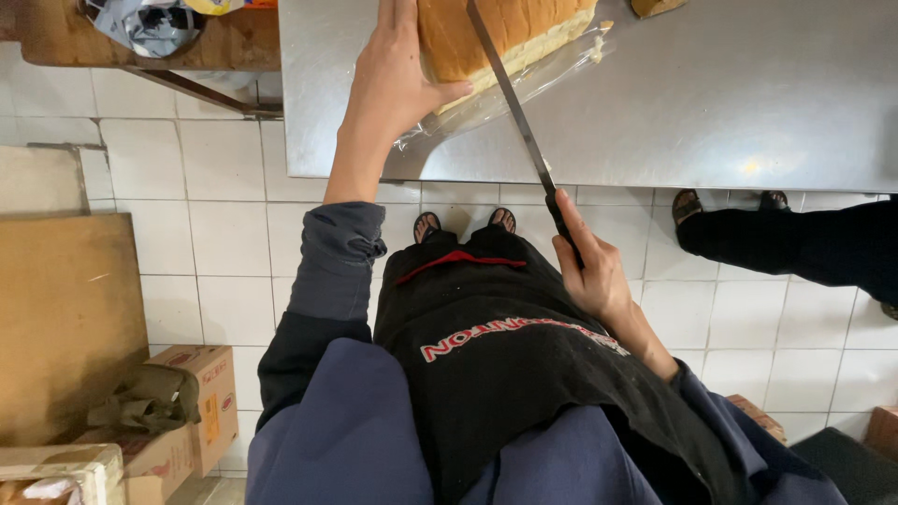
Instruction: The person slices a loaf of bread into pieces using a knife and then places the sliced loaf into a clear plastic bag.
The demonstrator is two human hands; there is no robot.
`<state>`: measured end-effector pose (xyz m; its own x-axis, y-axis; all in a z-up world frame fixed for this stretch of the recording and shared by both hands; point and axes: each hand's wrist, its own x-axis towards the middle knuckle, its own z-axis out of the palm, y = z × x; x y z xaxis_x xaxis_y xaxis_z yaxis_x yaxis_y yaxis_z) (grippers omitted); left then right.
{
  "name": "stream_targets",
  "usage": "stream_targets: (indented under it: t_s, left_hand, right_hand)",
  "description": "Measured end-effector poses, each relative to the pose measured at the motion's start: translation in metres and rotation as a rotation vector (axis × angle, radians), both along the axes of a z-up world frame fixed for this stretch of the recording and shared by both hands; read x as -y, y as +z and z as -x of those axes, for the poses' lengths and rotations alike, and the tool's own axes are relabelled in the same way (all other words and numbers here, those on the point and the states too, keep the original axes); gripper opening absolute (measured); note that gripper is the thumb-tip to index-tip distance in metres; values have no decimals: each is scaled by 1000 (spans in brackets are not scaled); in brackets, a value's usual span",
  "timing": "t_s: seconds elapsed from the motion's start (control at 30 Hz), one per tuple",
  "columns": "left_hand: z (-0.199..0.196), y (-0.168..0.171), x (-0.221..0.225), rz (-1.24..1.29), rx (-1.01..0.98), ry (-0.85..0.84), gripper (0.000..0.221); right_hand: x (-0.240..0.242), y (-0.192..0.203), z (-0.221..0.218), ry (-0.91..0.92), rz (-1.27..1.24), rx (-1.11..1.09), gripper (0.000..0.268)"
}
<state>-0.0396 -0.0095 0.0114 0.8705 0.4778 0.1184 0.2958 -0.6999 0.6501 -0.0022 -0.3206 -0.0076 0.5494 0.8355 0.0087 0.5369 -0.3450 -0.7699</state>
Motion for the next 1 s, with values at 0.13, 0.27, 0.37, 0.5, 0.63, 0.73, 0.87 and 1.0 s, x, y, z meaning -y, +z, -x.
stream_targets:
  t_s: [0.13,0.27,0.37,0.5,0.63,0.73,0.87,1.0]
  left_hand:
    - [-2,-6,1,-9,-38,22,96]
    - [-3,-4,3,10,-55,20,97]
    - [-5,-9,3,-19,-84,18,96]
    - [-8,-20,-2,-118,-102,35,105]
    - [-8,-27,-4,-82,-63,40,102]
    - [-8,-31,-9,-88,1,-13,89]
    - [-6,-19,-2,-22,-24,-7,90]
    - [-7,-24,-9,-59,-35,7,94]
  right_hand:
    - [-5,5,6,-47,88,-34,54]
    - [-44,20,-4,18,45,-23,54]
    - [-79,13,-19,73,-8,105,53]
    - [-85,24,-18,113,75,81,59]
    - [-40,16,-5,117,186,30,58]
    - [-57,9,-14,112,97,88,60]
    - [-100,7,-27,110,263,161,63]
    - [-68,13,-18,138,212,168,62]
